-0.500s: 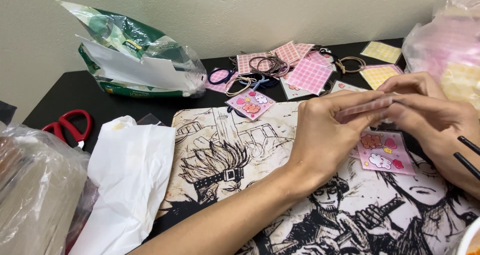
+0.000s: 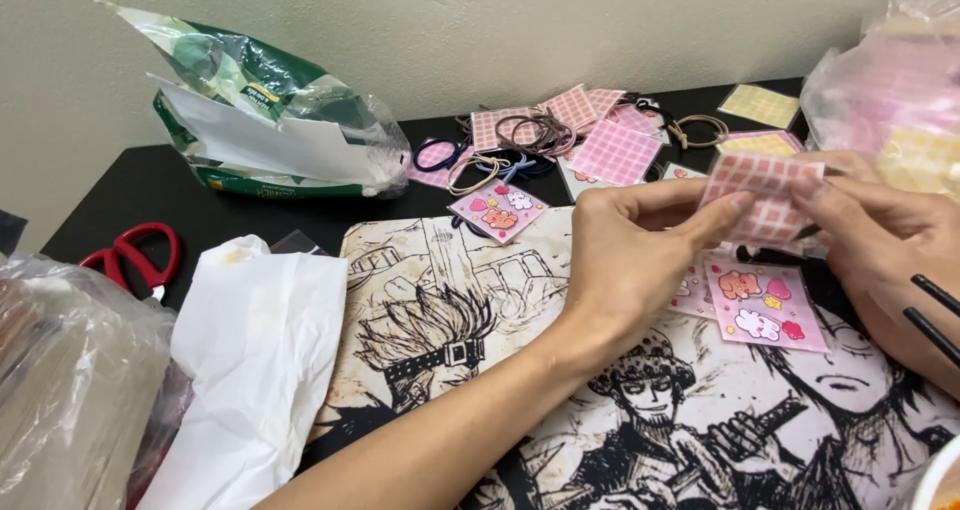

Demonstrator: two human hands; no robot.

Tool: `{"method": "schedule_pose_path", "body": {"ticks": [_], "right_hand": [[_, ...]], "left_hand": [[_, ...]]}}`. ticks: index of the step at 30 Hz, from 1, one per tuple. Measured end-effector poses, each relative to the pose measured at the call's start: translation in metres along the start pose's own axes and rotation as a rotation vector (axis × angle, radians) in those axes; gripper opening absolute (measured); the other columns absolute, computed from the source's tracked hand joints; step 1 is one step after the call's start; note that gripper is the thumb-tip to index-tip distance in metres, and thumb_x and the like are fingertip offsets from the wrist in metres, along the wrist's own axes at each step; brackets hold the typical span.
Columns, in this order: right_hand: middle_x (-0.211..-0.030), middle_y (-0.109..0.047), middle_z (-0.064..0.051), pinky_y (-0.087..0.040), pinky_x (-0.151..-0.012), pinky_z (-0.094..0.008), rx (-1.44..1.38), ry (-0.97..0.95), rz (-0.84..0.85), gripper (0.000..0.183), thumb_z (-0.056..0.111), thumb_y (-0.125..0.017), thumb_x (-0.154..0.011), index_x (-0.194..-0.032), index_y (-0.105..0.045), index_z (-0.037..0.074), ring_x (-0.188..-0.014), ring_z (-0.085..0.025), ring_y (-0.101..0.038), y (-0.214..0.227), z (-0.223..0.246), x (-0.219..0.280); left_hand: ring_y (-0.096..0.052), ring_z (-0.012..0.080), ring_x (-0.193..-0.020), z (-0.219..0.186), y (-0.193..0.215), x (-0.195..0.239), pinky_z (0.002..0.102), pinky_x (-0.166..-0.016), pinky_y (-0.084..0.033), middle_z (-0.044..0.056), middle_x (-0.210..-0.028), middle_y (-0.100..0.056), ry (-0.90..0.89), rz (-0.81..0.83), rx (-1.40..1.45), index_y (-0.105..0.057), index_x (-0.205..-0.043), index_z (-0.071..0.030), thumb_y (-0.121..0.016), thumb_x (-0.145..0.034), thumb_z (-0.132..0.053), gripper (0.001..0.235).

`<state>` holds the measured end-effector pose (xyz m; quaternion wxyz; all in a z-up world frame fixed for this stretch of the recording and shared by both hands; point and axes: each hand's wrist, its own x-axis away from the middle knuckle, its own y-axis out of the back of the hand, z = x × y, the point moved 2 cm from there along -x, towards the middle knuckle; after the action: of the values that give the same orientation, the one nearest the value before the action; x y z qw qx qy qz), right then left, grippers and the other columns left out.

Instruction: The person is packaging individual hair ties by placing them together with small decorative cards into small plastic bags.

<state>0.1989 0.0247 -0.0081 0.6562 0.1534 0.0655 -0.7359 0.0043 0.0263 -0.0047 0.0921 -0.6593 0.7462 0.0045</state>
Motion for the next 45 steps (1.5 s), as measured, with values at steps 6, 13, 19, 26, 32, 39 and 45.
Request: {"method": "schedule_pose_path", "body": {"ticks": [6, 13, 19, 26, 32, 39, 45], "right_hand": [[-0.123, -0.083, -0.025, -0.061, -0.113, -0.036, 0.153, 0.060, 0.109, 0.027, 0.008, -0.062, -0.118, -0.117, -0.078, -0.014, -0.116, -0.028, -0.077, 0.014, -0.024, -0.003], [-0.115, -0.086, -0.021, -0.060, -0.111, -0.036, 0.199, 0.035, 0.135, 0.037, 0.014, -0.064, -0.118, -0.098, -0.080, -0.013, -0.113, -0.027, -0.079, 0.019, -0.031, -0.004], [-0.117, -0.086, -0.021, -0.063, -0.112, -0.037, 0.165, 0.022, 0.147, 0.039, 0.015, -0.063, -0.117, -0.095, -0.079, -0.013, -0.116, -0.027, -0.081, 0.021, -0.035, -0.005], [-0.145, -0.076, -0.035, -0.061, -0.109, -0.051, -0.071, -0.122, 0.082, 0.039, 0.003, -0.048, -0.114, -0.136, -0.066, -0.023, -0.126, -0.044, -0.075, 0.002, -0.007, -0.006], [-0.142, -0.078, -0.035, -0.059, -0.105, -0.047, -0.091, -0.085, 0.159, 0.039, 0.003, -0.049, -0.114, -0.135, -0.068, -0.023, -0.126, -0.042, -0.075, 0.003, -0.010, -0.004], [-0.136, -0.080, -0.035, -0.059, -0.104, -0.049, -0.098, -0.090, 0.163, 0.037, 0.005, -0.050, -0.116, -0.127, -0.071, -0.023, -0.120, -0.041, -0.075, 0.011, -0.021, -0.007], [-0.136, -0.077, -0.035, -0.061, -0.106, -0.055, -0.143, -0.095, 0.165, 0.035, 0.005, -0.051, -0.116, -0.124, -0.069, -0.023, -0.113, -0.043, -0.073, 0.015, -0.025, -0.008]], "left_hand": [[-0.089, 0.0339, -0.115, 0.001, 0.001, 0.004, 0.039, -0.099, -0.077, 0.022, -0.128, -0.088, -0.080, 0.022, 0.113, -0.083, -0.123, -0.007, -0.084, -0.092, -0.014, 0.032], [-0.085, 0.0234, -0.113, 0.006, -0.003, 0.003, 0.033, -0.105, -0.072, 0.019, -0.125, -0.087, -0.181, 0.045, 0.202, -0.084, -0.123, -0.005, -0.083, -0.097, -0.012, 0.027], [-0.082, 0.0188, -0.118, -0.005, -0.004, 0.006, 0.030, -0.109, -0.068, 0.019, -0.131, -0.085, -0.112, 0.059, 0.120, -0.081, -0.129, -0.004, -0.082, -0.089, -0.024, 0.045], [-0.091, 0.0292, -0.106, -0.003, 0.002, 0.002, 0.032, -0.085, -0.076, 0.018, -0.121, -0.091, -0.070, -0.046, 0.038, -0.086, -0.121, -0.009, -0.084, -0.094, -0.023, 0.030], [-0.086, 0.0165, -0.106, 0.000, 0.003, 0.002, 0.028, -0.098, -0.069, 0.011, -0.113, -0.092, -0.223, -0.095, 0.000, -0.089, -0.110, -0.012, -0.087, -0.091, -0.024, 0.023], [-0.083, 0.0139, -0.105, 0.006, 0.003, 0.001, 0.027, -0.097, -0.067, 0.007, -0.109, -0.090, -0.361, -0.119, -0.028, -0.088, -0.106, -0.016, -0.091, -0.092, -0.018, 0.015], [-0.086, 0.0169, -0.110, 0.000, 0.002, 0.005, 0.028, -0.092, -0.070, 0.011, -0.118, -0.091, -0.266, -0.099, -0.056, -0.087, -0.113, -0.015, -0.088, -0.090, -0.025, 0.025]]}}
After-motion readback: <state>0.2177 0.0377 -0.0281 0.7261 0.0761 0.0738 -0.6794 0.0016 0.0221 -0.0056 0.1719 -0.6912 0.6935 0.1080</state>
